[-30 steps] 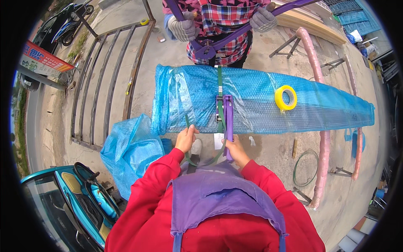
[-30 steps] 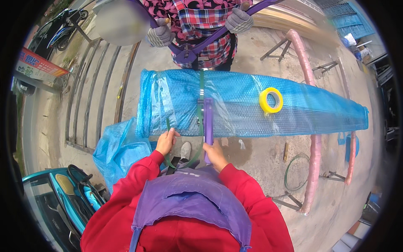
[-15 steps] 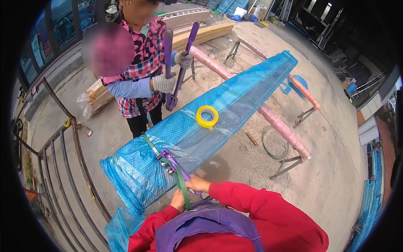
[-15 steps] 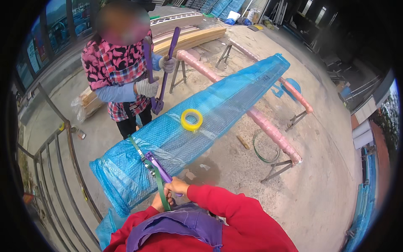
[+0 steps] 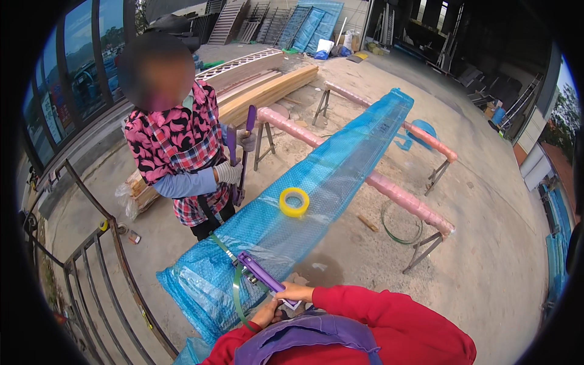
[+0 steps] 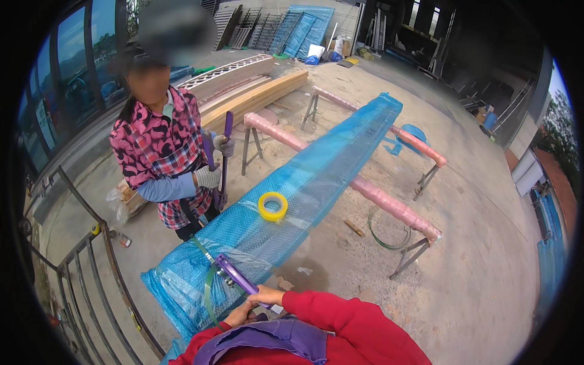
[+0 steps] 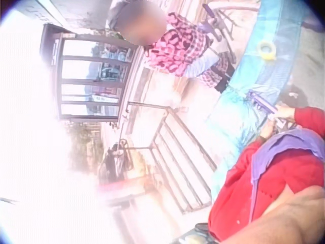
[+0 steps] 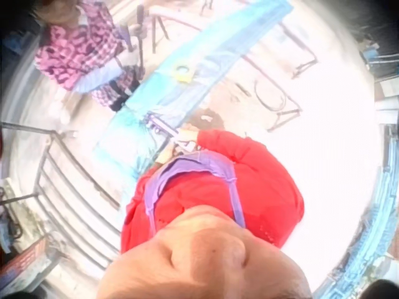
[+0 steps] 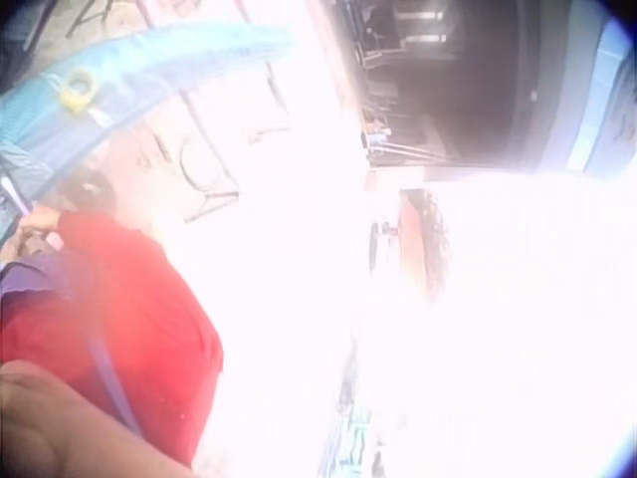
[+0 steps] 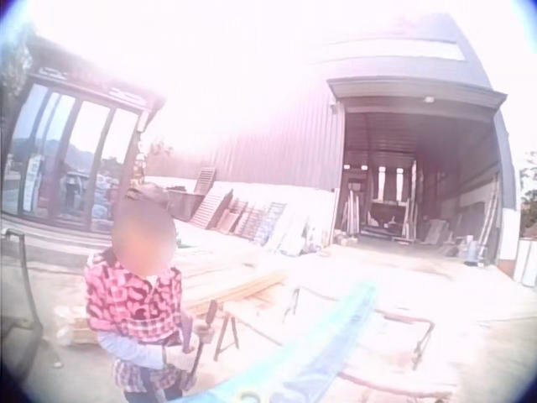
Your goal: The person secures a large blue-wrapped bundle on a metal rack using a purple ratchet strap and green straps. They thread the straps through the ratchet mechanism, tighten them, and use yellow tape to secure the strap ends. A second person assists by holding the bundle and adjusting straps.
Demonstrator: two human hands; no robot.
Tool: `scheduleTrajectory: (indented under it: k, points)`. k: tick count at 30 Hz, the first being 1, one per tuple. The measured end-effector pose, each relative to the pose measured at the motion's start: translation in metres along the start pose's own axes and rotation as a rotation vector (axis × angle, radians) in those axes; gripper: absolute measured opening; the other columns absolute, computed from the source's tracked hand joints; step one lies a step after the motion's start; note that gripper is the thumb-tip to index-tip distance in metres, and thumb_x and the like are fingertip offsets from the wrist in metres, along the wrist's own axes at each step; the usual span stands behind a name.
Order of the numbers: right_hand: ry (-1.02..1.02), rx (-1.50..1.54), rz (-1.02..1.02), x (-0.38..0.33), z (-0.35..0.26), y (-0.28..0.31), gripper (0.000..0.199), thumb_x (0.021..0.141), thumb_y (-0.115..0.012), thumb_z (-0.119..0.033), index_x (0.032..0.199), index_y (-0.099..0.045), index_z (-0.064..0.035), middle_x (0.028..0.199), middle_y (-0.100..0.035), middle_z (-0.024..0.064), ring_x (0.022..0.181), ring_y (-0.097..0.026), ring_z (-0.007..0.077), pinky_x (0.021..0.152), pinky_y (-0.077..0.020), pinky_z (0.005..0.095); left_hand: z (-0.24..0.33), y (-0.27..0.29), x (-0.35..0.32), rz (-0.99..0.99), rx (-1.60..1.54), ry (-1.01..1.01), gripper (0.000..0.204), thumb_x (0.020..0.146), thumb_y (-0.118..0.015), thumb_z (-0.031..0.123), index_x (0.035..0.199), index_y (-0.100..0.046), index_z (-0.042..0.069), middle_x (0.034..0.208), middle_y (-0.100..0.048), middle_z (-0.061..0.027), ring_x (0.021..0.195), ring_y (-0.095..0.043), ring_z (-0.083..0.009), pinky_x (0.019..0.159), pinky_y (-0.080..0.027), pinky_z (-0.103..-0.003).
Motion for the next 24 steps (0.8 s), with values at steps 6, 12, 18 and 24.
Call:
scheduleTrajectory:
  k: [6, 12, 18, 24]
  points:
    - [-0.013, 0.0, -0.003, 0.005, 0.017, 0.01, 0.056, 0.077, -0.065, -0.05, 0.1, -0.066, 0.0013, 0.083, -0.063, 0.0063, 0.076, -0.056, 0.0146, 0.067, -0.0434, 0.0293, 0.067, -0.029, -0.024, 0.029, -0.32, 0.057, 0.052, 0.088, -0.042, 0.067, 0.082, -0.044, 0.016, 0.063, -0.032, 0.0045, 0.045, -0.026, -0.0048, 0.04, -0.018, -0.021]
    - [0.022, 0.007, -0.079, 0.005, 0.028, 0.026, 0.033, 0.073, -0.067, -0.033, 0.087, -0.066, -0.0022, 0.075, -0.059, 0.0031, 0.068, -0.051, 0.0127, 0.057, -0.038, 0.029, 0.088, -0.048, -0.004, -0.049, -0.117, 0.06, 0.049, 0.087, -0.055, 0.06, 0.07, -0.038, 0.017, 0.057, -0.028, 0.0067, 0.044, -0.022, -0.0053, 0.04, -0.014, -0.023]
    - [0.029, 0.006, -0.086, 0.001, 0.005, 0.023, 0.022, 0.074, -0.06, -0.015, 0.085, -0.064, 0.0043, 0.075, -0.06, 0.0041, 0.07, -0.053, 0.013, 0.06, -0.0429, 0.0306, 0.082, -0.039, -0.004, -0.062, -0.104, 0.116, 0.046, 0.086, -0.057, 0.059, 0.076, -0.043, 0.016, 0.055, -0.025, 0.0075, 0.043, -0.021, -0.0055, 0.041, -0.015, -0.023]
    - [-0.005, -0.076, 0.048, 0.0, 0.028, 0.016, 0.034, 0.08, -0.063, -0.022, 0.103, -0.059, 0.0027, 0.086, -0.063, 0.0112, 0.077, -0.06, 0.0183, 0.068, -0.0481, 0.0334, 0.078, -0.028, -0.007, 0.096, 0.113, -0.158, 0.06, 0.078, -0.062, 0.063, 0.081, -0.058, 0.004, 0.055, -0.044, -0.0009, 0.045, -0.041, -0.0115, 0.041, -0.03, -0.027]
Point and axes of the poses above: each hand's wrist, its own x-axis towards the middle knuckle, its own y-axis out of the back of the hand, z = x × y, the point moved 3 cm from there along x, towards the middle knuckle
